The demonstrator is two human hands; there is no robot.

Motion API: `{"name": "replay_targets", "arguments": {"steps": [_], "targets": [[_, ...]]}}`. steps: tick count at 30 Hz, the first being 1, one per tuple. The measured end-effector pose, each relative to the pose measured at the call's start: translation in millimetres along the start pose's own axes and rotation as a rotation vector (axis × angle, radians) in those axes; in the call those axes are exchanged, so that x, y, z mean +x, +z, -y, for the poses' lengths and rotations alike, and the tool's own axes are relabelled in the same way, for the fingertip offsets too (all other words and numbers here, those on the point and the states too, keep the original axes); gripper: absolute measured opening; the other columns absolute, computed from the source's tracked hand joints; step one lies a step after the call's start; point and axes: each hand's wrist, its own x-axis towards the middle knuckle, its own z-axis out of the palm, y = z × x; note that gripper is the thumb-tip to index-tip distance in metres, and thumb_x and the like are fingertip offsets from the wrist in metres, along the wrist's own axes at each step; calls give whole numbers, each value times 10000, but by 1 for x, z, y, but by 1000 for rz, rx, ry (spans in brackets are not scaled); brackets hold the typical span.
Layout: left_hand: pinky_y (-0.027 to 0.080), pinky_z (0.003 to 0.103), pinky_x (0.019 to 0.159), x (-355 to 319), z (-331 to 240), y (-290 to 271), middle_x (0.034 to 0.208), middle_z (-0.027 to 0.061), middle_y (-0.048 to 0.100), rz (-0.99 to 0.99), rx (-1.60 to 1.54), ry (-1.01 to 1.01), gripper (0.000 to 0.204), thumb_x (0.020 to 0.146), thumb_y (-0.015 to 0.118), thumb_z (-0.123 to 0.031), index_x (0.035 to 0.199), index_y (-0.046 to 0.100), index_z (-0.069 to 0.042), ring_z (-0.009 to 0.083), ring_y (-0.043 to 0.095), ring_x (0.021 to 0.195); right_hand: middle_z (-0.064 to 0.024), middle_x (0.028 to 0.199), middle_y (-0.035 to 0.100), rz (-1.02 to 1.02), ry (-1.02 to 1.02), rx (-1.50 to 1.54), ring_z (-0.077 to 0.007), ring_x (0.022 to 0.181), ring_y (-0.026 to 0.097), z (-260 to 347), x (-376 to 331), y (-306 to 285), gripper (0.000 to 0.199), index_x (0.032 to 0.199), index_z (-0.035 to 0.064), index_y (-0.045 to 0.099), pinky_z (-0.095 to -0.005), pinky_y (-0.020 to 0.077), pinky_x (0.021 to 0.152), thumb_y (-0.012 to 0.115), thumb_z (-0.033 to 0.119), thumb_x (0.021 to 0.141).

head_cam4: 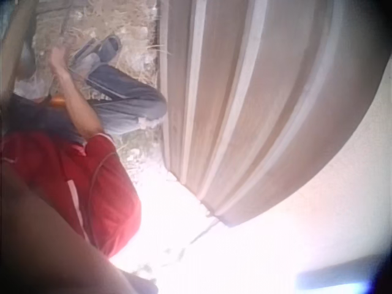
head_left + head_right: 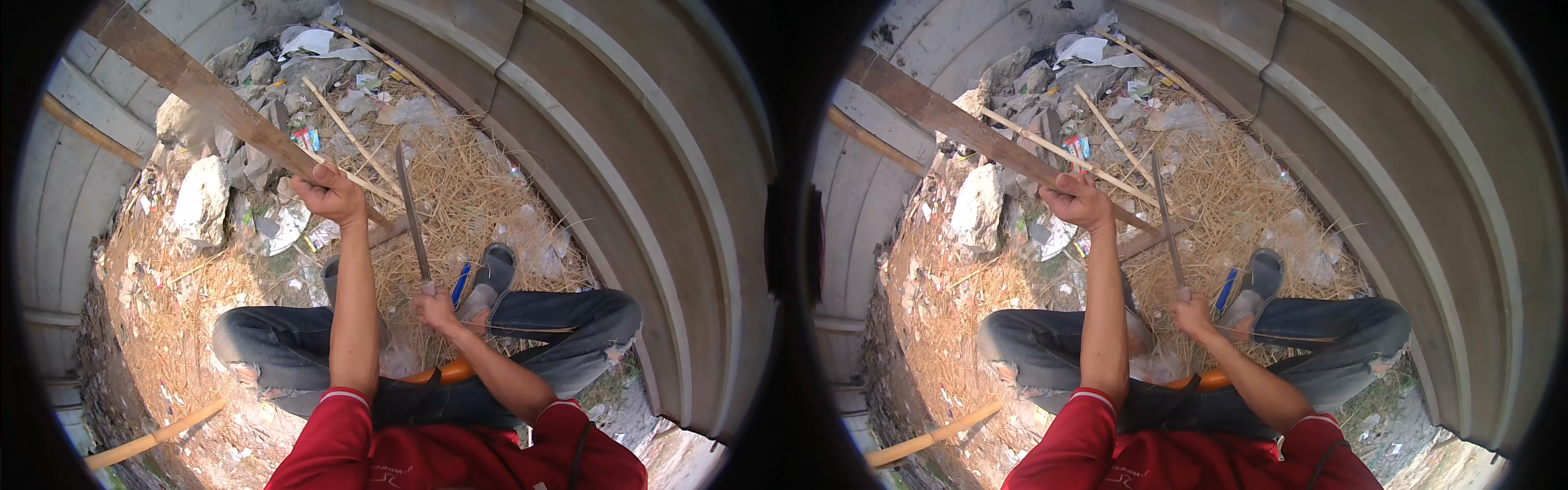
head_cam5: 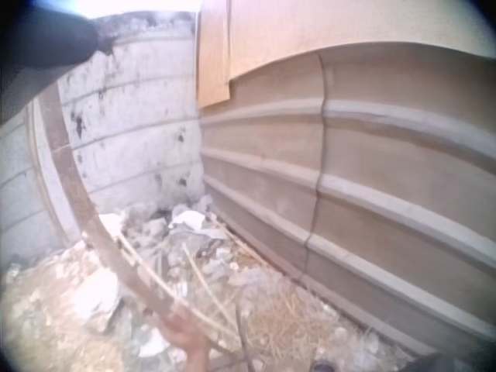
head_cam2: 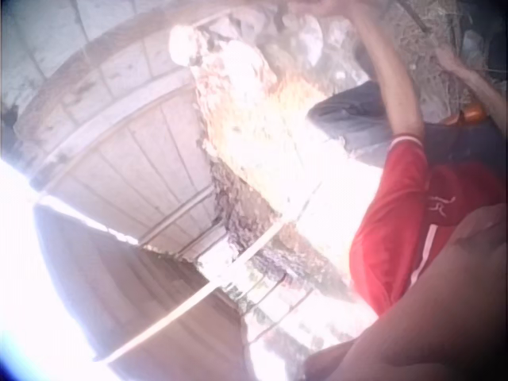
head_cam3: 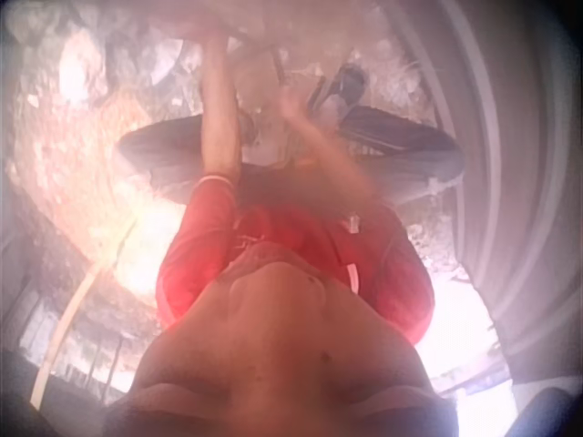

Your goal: The person sits on the ground and uses a knife to sharpen the end of a wooden stick. They repeatedly scrape the wood to create a point and then use a blue utility knife to trim the sharpened tip.

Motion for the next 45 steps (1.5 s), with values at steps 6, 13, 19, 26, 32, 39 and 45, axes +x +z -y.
{"name": "replay_targets", "arguments": {"steps": [6, 13, 19, 26, 32, 39, 45], "targets": [[332, 210, 461, 1, 9, -17, 612, -11, 447, 40, -109, -50, 442, 1014, 524, -470, 938, 387, -56, 51, 418, 506, -12, 573, 522, 152, 146, 8, -125, 414, 464, 85, 10, 0, 141, 717, 37, 590, -301, 364, 386, 692, 72, 809], [376, 225, 450, 9, 2, -18, 604, -4, 426, 25, -6, -14, 431, 1031, 481, -455, 924, 341, -62, 58, 404, 508, -31, 594, 570, 14, -236, -140, -139, 486, 504, 13, 7, 2, 140, 711, 15, 605, -303, 365, 433, 698, 84, 788], [320, 217, 418, 23, 6, -27, 599, -8, 417, -5, -50, 1, 408, 1041, 474, -439, 934, 346, -67, 52, 373, 488, -83, 576, 564, 59, 346, -231, -194, 517, 516, -36, -22, -21, 190, 647, -14, 614, -380, 398, 503, 683, 139, 736], [361, 228, 440, 13, 0, -29, 600, -3, 425, 14, -70, -34, 400, 1042, 483, -418, 932, 333, -64, 59, 407, 492, -32, 541, 535, 12, -326, -325, -163, 461, 508, -1, -25, 7, 234, 660, 13, 596, -353, 380, 435, 677, 167, 817], [360, 224, 441, 15, -2, -29, 625, 3, 429, 48, -69, -23, 408, 1042, 474, -430, 934, 338, -61, 60, 397, 498, -113, 564, 549, -68, 343, -362, -237, 519, 537, -67, -30, -15, 233, 664, -21, 595, -394, 426, 537, 695, 165, 763], [296, 217, 412, 21, 7, -36, 626, -2, 415, -6, -77, -55, 390, 1049, 460, -430, 943, 326, -79, 47, 363, 503, -155, 618, 621, -18, -321, -521, -291, 526, 598, -36, -34, 0, 192, 745, -11, 683, -412, 462, 549, 695, 174, 796], [348, 198, 440, 20, -1, -34, 622, -4, 448, 6, -95, -58, 387, 1047, 476, -410, 942, 338, -64, 47, 408, 510, -144, 636, 633, -31, 378, -530, -239, 544, 616, -62, -11, -17, 216, 778, -44, 671, -382, 466, 526, 663, 166, 828]]}}
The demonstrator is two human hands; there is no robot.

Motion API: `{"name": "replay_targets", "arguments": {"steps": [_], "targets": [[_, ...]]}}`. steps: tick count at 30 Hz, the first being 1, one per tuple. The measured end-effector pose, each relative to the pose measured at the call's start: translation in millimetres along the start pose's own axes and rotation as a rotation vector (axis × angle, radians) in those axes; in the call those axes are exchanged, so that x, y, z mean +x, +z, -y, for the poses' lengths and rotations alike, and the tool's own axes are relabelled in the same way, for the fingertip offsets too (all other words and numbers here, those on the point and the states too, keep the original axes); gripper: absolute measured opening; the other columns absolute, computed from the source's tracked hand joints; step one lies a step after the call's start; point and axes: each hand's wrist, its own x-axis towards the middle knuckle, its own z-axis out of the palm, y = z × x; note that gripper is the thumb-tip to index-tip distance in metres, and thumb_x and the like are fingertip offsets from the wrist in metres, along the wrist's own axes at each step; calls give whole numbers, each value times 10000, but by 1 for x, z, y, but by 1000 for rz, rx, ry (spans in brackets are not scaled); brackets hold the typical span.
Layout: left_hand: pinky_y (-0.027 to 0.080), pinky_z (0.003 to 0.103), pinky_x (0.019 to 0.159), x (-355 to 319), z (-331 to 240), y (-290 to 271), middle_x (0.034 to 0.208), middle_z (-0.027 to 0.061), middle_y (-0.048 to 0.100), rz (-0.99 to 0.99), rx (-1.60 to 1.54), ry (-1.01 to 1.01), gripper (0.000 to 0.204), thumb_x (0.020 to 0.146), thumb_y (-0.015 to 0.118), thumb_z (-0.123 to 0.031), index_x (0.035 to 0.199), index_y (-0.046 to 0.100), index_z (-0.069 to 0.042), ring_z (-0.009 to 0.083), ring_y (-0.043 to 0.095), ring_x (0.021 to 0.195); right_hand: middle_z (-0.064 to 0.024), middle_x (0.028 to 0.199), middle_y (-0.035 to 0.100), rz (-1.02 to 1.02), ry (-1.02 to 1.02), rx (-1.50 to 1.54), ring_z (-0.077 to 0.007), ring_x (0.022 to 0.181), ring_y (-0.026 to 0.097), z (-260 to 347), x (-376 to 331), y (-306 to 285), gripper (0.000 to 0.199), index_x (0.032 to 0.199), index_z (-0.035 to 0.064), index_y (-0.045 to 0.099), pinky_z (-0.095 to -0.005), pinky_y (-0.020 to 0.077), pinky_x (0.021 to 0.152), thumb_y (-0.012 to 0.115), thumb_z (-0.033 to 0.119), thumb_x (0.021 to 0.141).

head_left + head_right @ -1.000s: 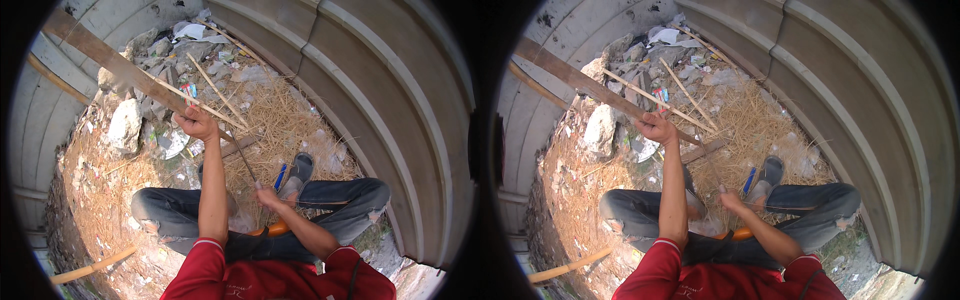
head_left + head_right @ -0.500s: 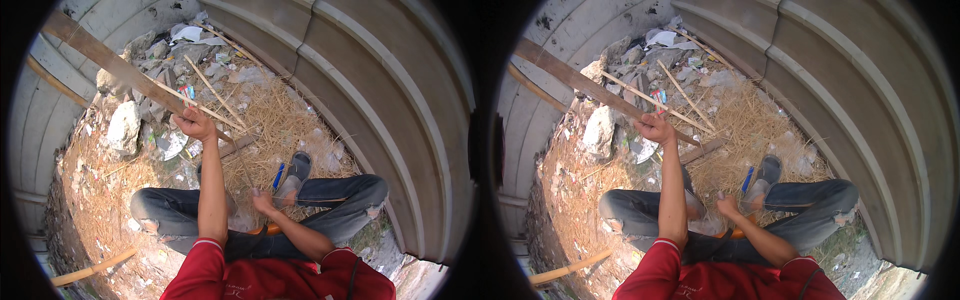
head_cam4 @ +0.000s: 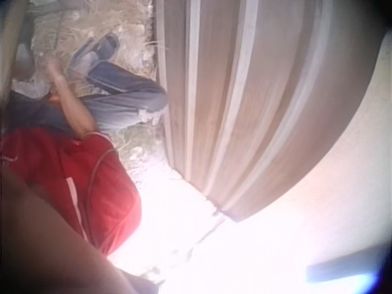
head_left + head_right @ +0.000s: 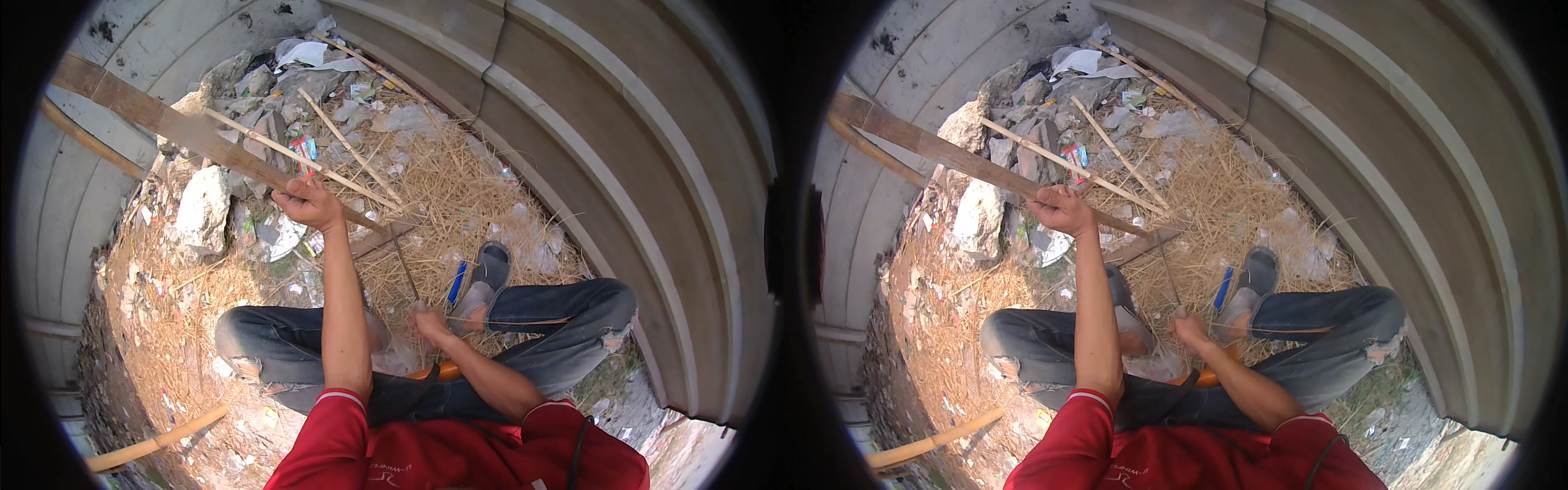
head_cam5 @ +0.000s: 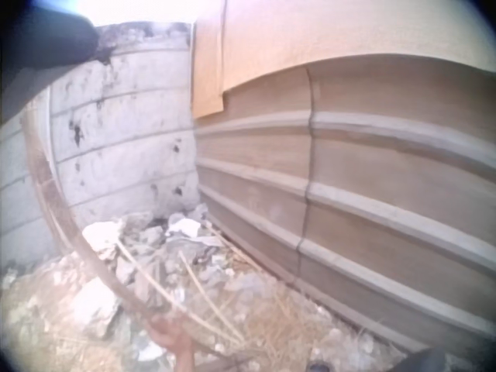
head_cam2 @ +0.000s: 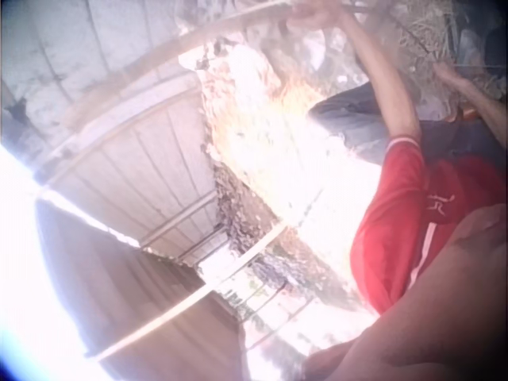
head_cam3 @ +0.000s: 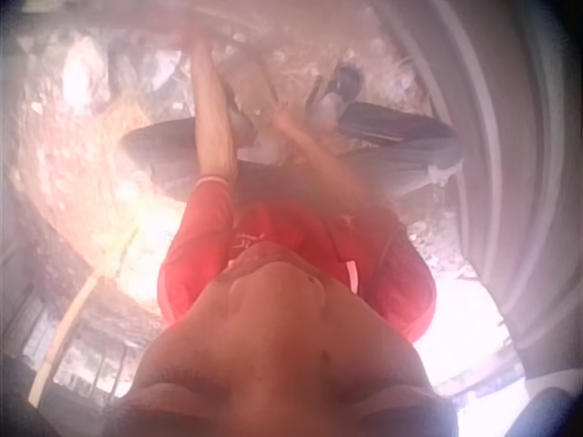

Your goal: The person sits on the ground and uses a knife to sharpen the end of a wooden stick. They repeatedly scrape the wood to create a point and then use a blue utility knife to trim the sharpened tip.

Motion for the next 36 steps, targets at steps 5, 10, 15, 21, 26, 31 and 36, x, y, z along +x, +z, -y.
{"name": "replay_targets", "arguments": {"steps": [5, 10, 15, 21, 26, 31, 36], "targets": [[338, 207, 439, -1, 0, -7, 630, -4, 430, 18, -66, -69, 389, 1045, 478, -410, 963, 334, -58, 46, 392, 513, -199, 672, 654, -3, -301, -13, -297, 598, 659, 15, -1, -1, 333, 807, -86, 679, -414, 504, 592, 678, 247, 801], [344, 212, 444, 2, 6, -10, 643, -1, 432, 10, -24, -29, 383, 1044, 483, -402, 998, 337, -52, 49, 392, 517, -185, 663, 645, -121, -254, -172, -285, 583, 643, 5, -5, 7, 289, 753, -59, 691, -424, 494, 599, 678, 227, 793], [369, 223, 501, -2, -12, 0, 652, 0, 440, 102, -9, -77, 426, 1048, 482, -425, 1058, 460, 0, 69, 407, 537, -114, 667, 592, 164, 68, 268, -212, 491, 546, -18, 31, -12, 192, 819, -50, 677, -375, 437, 471, 638, 137, 846], [395, 267, 721, 6, -11, -10, 853, -4, 509, 254, -284, -317, 443, 1038, 518, -431, 1059, 591, 5, 89, 472, 784, -72, 638, 530, 157, 31, 270, -175, 449, 486, 2, 16, -22, 132, 841, -43, 653, -345, 396, 429, 607, 78, 867], [433, 265, 703, 4, -18, -4, 807, 18, 525, 283, -180, -283, 368, 1054, 510, -365, 1027, 572, -4, 107, 508, 734, -57, 615, 526, 83, 37, 280, -171, 445, 485, 4, 9, -21, 94, 813, -34, 641, -350, 394, 419, 634, 53, 849], [417, 249, 540, -5, -34, 19, 646, 14, 474, 326, -12, -172, 356, 1045, 520, -371, 951, 509, -28, 133, 474, 547, -44, 613, 516, 40, 21, 298, -159, 445, 476, 19, -7, -13, 106, 799, -4, 599, -348, 400, 414, 672, 64, 836], [336, 251, 485, -5, -8, 13, 630, 4, 427, 367, -109, -254, 486, 1020, 501, -481, 823, 475, -38, 104, 421, 525, -17, 595, 468, 130, -119, 386, -132, 445, 453, 50, -22, -18, 231, 800, 51, 502, -315, 379, 408, 681, 173, 878]]}}
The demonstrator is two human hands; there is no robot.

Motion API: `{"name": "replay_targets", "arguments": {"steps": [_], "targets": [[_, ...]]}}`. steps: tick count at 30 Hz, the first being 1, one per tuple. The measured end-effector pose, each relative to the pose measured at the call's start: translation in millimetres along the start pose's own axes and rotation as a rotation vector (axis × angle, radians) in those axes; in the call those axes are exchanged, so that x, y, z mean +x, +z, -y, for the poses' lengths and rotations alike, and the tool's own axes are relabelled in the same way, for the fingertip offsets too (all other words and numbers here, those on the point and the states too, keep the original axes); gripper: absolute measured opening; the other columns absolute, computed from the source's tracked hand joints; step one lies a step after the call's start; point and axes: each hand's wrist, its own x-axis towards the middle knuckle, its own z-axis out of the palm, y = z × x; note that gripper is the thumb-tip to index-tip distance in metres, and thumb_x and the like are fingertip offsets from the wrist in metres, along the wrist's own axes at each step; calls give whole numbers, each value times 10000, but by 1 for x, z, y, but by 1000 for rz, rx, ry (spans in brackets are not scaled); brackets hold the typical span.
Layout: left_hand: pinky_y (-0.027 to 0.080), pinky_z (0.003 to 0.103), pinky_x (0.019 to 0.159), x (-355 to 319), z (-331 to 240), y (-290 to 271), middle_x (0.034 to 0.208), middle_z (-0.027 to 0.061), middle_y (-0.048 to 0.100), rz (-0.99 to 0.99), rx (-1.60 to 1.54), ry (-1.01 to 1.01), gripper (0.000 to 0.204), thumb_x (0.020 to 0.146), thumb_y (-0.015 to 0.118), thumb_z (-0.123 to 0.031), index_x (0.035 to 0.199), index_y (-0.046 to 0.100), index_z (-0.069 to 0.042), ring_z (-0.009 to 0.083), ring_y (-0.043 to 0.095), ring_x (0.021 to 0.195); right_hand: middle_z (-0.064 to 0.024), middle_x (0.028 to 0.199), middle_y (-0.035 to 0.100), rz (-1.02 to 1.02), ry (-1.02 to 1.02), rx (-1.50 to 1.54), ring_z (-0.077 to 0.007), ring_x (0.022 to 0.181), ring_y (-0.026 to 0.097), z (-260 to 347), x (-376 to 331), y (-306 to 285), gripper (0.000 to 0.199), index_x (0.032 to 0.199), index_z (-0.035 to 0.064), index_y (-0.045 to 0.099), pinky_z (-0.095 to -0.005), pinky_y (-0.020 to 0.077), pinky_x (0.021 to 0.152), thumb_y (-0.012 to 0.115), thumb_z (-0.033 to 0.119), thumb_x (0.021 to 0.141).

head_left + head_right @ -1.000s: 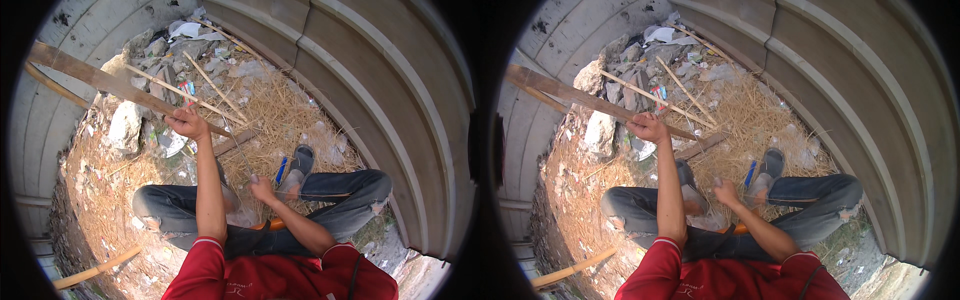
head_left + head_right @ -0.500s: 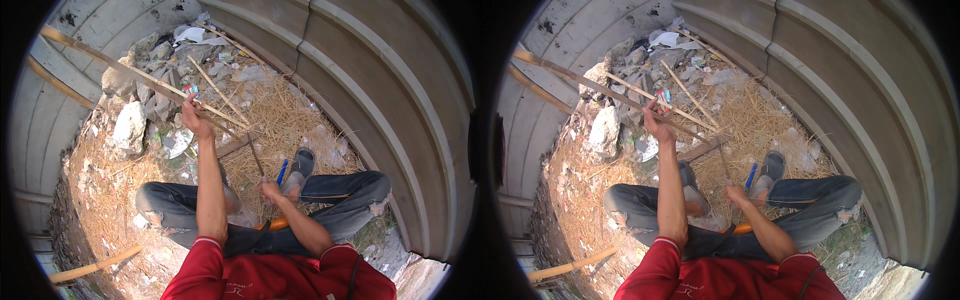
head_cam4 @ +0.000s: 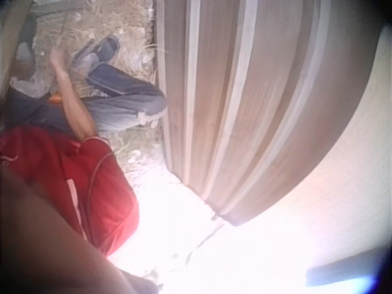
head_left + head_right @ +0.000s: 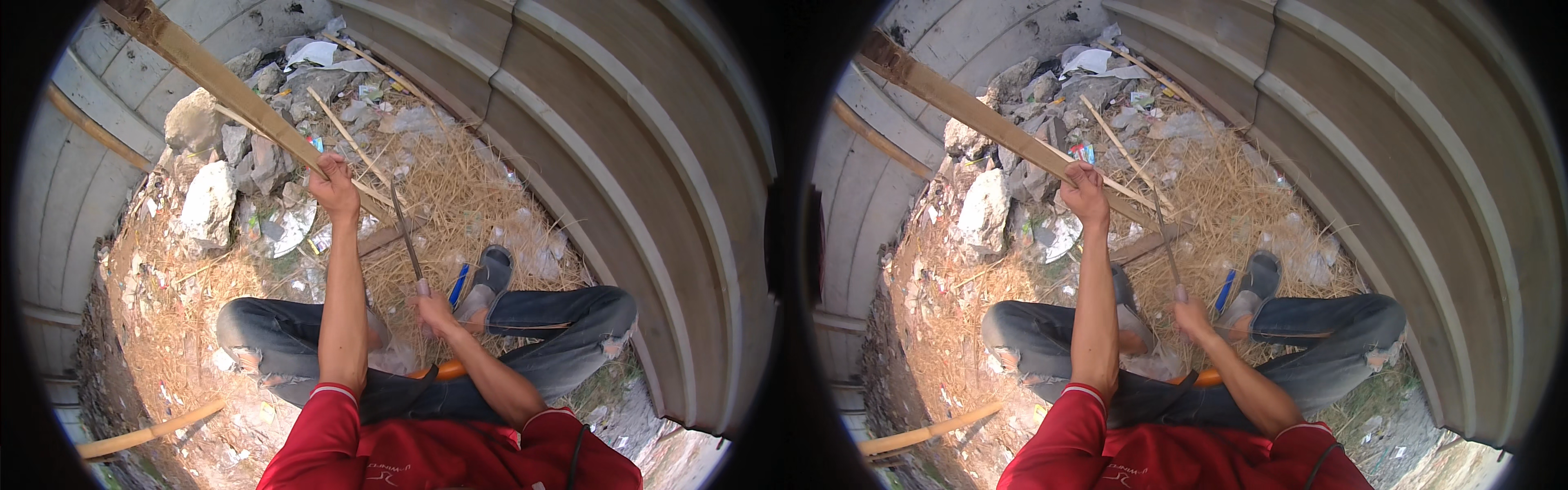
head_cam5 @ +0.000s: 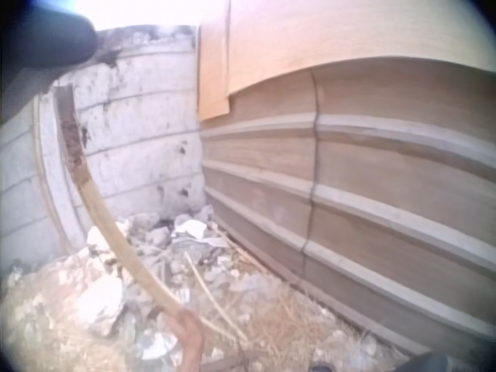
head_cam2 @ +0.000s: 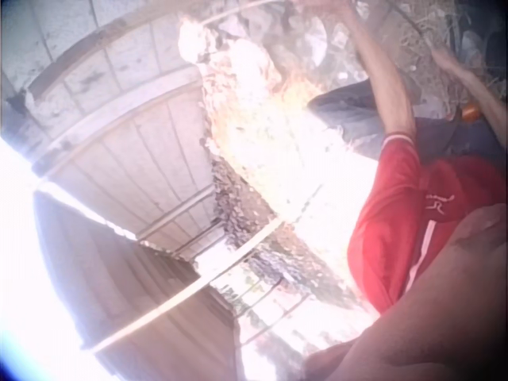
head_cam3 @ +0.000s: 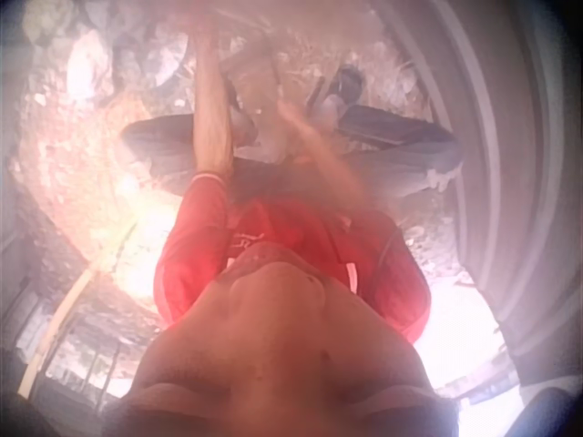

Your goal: The person sits on the ground and uses a knife to sharpen the end of a wooden stick. They repeatedly scrape the wood to create a point and then use a blue utility knife to trim the sharpened tip.

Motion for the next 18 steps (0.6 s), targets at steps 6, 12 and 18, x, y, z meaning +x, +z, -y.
{"name": "replay_targets", "arguments": {"steps": [6, 12, 18], "targets": [[216, 253, 473, 4, 5, -5, 605, -21, 317, 261, -154, -64, 634, 978, 440, -637, 678, 365, -83, 81, 284, 505, -34, 581, 446, 178, -458, 254, -125, 449, 418, 109, -44, 11, 563, 807, 42, 482, -291, 354, 417, 462, 576, 988], [193, 252, 468, 8, 5, 0, 598, -26, 300, 425, -198, -115, 653, 961, 454, -664, 655, 340, -98, 80, 251, 498, -28, 552, 439, 47, -407, 362, -115, 448, 414, 34, -27, 19, 600, 725, 63, 484, -274, 333, 407, 442, 597, 994], [199, 252, 478, 5, 2, -9, 600, -29, 288, 462, -254, -134, 679, 932, 484, -702, 646, 341, -103, 79, 241, 508, -24, 546, 411, 71, 89, 121, -129, 421, 408, 52, -46, 2, 659, 755, 63, 472, -303, 351, 404, 424, 685, 968]]}}
